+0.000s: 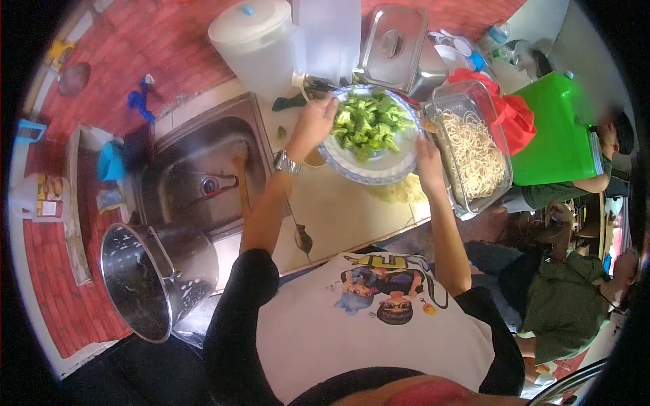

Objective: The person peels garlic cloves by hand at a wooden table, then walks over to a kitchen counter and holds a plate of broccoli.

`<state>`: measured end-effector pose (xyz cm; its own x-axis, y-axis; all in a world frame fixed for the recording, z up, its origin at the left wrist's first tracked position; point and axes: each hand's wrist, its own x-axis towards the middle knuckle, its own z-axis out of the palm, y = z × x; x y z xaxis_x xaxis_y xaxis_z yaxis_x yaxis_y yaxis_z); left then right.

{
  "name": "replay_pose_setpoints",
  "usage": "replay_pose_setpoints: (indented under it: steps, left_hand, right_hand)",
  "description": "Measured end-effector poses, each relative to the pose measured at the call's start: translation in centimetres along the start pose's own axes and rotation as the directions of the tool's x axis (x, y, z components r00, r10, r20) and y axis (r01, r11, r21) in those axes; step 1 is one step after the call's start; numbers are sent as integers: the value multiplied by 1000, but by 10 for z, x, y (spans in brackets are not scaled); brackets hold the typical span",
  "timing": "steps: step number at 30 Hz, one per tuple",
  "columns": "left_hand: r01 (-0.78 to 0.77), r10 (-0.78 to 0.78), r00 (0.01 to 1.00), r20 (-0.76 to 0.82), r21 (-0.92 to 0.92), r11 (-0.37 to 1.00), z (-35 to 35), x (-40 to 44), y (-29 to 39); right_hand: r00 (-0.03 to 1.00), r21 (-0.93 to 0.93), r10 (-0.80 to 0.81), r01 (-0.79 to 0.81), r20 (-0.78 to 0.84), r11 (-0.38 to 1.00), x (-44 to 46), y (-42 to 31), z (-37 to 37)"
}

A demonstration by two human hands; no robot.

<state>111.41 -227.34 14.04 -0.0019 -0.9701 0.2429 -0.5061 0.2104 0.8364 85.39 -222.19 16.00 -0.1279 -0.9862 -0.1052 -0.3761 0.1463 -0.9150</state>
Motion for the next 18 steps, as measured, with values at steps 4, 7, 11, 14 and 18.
replay_pose_setpoints:
  steps: [4, 7, 11, 14, 18]
  left_hand:
    - [-380, 356, 924, -140, -232, 896, 18, -20, 42]
    - [-272, 217, 952, -215, -275, 922, 16, -16, 39]
    - [7, 55, 994, -96, 547, 837, 12, 28, -40]
    - [110, -62, 994, -93, 710, 695, 25, 52, -54]
    - [92, -40, 996, -85, 801, 592, 38, 88, -92]
  right_hand:
    - [997, 95, -70, 74, -43, 993, -22, 29, -42]
    - [996, 198, -28, 46, -90, 979, -39, 44, -67]
    - [985, 361, 6, 56, -170, 931, -63, 50, -103]
    - [981, 288, 46, 11, -189, 957, -76, 49, -124]
    - [980, 315, 38, 26, -196, 949, -82, 58, -143]
